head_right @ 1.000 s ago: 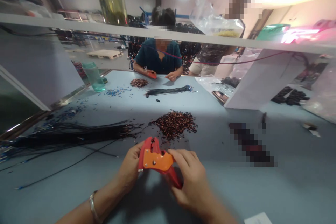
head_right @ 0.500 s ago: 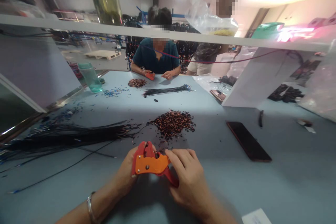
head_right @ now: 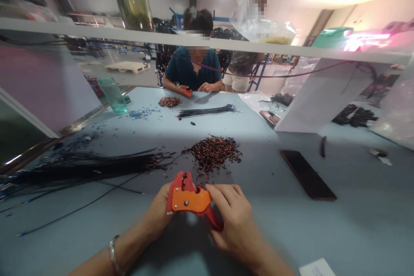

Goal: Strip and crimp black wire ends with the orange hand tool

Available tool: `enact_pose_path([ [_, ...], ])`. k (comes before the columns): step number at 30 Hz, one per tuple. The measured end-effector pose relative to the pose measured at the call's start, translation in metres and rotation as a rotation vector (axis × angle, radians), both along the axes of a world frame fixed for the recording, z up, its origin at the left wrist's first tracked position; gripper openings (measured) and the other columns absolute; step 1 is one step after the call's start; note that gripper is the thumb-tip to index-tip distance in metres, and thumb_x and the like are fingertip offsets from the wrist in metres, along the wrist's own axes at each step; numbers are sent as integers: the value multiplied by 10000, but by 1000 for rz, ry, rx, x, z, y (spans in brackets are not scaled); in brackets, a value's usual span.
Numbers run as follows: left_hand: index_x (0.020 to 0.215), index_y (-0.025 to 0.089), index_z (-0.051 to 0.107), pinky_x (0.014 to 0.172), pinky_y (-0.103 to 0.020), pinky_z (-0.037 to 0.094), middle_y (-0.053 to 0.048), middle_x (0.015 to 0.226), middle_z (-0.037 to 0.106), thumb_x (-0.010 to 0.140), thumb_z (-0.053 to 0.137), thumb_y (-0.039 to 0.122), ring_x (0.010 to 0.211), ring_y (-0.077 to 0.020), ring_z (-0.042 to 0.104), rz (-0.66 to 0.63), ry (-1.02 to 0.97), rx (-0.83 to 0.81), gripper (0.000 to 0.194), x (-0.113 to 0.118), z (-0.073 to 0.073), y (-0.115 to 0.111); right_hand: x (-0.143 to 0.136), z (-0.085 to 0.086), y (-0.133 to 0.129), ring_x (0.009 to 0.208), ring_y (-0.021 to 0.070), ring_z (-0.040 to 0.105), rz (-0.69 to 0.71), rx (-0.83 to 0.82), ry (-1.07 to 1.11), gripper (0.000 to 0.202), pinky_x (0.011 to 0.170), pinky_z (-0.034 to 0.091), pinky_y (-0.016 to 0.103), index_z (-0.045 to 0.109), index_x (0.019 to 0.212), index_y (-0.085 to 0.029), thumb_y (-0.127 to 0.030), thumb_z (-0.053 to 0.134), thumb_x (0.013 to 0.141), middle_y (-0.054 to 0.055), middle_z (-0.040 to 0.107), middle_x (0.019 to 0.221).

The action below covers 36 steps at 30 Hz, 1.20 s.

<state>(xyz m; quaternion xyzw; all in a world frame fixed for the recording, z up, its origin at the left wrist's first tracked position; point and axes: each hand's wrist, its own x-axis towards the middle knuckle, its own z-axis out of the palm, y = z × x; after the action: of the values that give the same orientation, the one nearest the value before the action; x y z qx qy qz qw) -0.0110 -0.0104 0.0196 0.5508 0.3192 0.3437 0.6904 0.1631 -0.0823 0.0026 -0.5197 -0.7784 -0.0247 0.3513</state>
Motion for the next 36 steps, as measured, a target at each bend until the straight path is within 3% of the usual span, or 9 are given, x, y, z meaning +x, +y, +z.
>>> enact_pose_path([
  [4, 678, 137, 628, 566, -218, 385, 13, 601, 571, 709, 699, 393, 562, -104, 451, 10, 50, 52, 268, -1, -5, -1, 1, 0, 0, 830, 259, 614, 2, -13, -34, 538, 716, 487, 402, 506, 1202, -149, -90, 514, 667, 135, 659, 969],
  [9, 645, 144, 566, 501, -211, 288, 40, 549, 454, 684, 692, 507, 527, -89, 350, -5, 69, 84, 386, -2, -10, -1, 2, -2, 0, 727, 230, 631, -27, 38, -96, 350, 667, 488, 363, 550, 1123, -148, -126, 503, 777, 120, 681, 873],
  [17, 619, 141, 585, 472, -213, 288, 23, 548, 480, 597, 634, 730, 502, -87, 338, -15, 58, 97, 592, -2, -12, 2, 2, -2, 0, 626, 207, 616, 0, 69, -97, 302, 558, 484, 308, 552, 1081, -152, -128, 469, 791, 110, 687, 791],
  [20, 647, 134, 611, 466, -219, 295, 13, 554, 507, 605, 623, 734, 492, -89, 346, -19, 60, 85, 601, -1, -11, 3, 2, -2, 0, 598, 205, 616, 14, 53, -96, 292, 533, 470, 294, 551, 1056, -142, -116, 460, 780, 106, 685, 758],
  [24, 632, 134, 605, 477, -213, 286, 50, 468, 422, 673, 643, 644, 469, -78, 331, -16, 88, 64, 513, 0, -10, 3, 2, -7, -2, 571, 188, 607, 18, -2, -64, 273, 530, 457, 274, 556, 1023, -147, -109, 459, 771, 84, 673, 722],
  [27, 620, 149, 563, 438, -202, 269, 55, 471, 439, 698, 655, 597, 427, -63, 331, -7, 58, 26, 464, 1, -11, 4, 1, -7, -2, 614, 181, 610, 30, -126, 53, 295, 575, 469, 268, 557, 1028, -168, -125, 473, 748, 65, 674, 756],
  [31, 748, 154, 596, 390, -183, 251, 57, 514, 488, 712, 675, 525, 401, -55, 342, 88, 65, -43, 381, 0, -12, 7, 4, 6, -1, 630, 161, 562, 1, -370, 329, 281, 611, 459, 262, 559, 1062, -179, -216, 541, 784, 20, 634, 758],
  [33, 790, 153, 608, 396, -175, 257, 62, 523, 497, 717, 677, 494, 401, -49, 348, 134, 68, -57, 356, 0, -12, 8, 8, 13, -1, 629, 152, 523, 28, -504, 503, 200, 598, 438, 254, 579, 972, -178, -300, 557, 815, 3, 587, 722],
  [36, 810, 149, 615, 407, -173, 253, 65, 552, 504, 740, 650, 473, 384, -33, 357, 158, 40, -76, 332, 0, -12, 10, 12, 15, -1, 687, 171, 531, 147, -673, 800, 262, 622, 445, 272, 588, 852, -156, -415, 575, 820, 27, 583, 756],
])
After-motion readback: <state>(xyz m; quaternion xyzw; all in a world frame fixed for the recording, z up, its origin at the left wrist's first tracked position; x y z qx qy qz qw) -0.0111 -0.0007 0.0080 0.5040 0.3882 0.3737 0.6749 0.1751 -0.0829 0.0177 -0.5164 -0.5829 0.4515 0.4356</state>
